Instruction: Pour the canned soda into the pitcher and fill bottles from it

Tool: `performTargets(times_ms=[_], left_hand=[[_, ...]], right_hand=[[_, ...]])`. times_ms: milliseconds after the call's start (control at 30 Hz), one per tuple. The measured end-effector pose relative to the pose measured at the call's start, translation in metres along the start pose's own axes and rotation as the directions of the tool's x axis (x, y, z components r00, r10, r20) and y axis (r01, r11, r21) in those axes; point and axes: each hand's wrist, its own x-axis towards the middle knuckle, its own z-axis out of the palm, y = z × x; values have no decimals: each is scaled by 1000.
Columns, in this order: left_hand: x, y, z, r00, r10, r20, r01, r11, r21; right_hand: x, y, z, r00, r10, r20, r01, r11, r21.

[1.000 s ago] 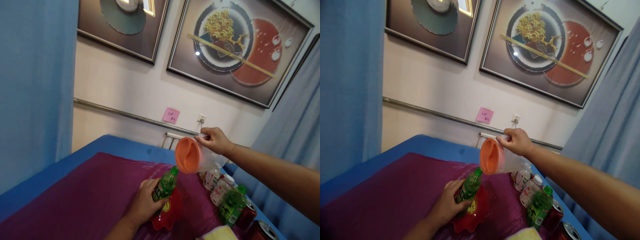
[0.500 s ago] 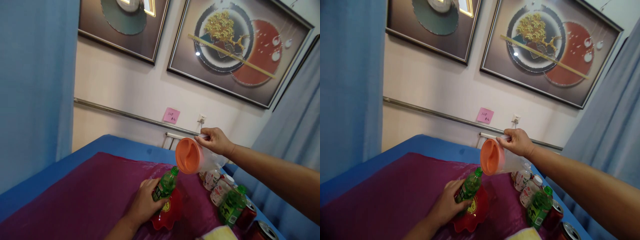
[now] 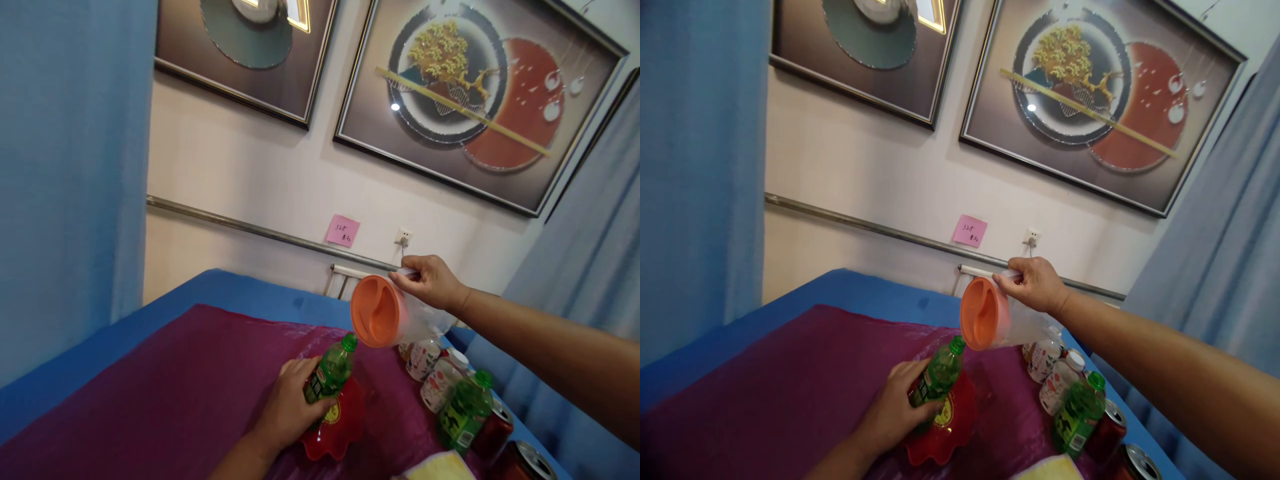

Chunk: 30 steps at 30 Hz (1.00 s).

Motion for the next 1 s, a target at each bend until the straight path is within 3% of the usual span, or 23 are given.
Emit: performTargets(times_ms=[233, 1000], left_hand=[[1, -3, 1, 999, 48, -12, -48, 999, 11], [-1, 0, -1, 999, 36, -11, -36, 999, -13]], right_hand=[[0, 0, 0, 1000, -7, 2, 7, 1000, -8], [0, -4, -1, 1000, -18, 5, 18, 1000, -14]])
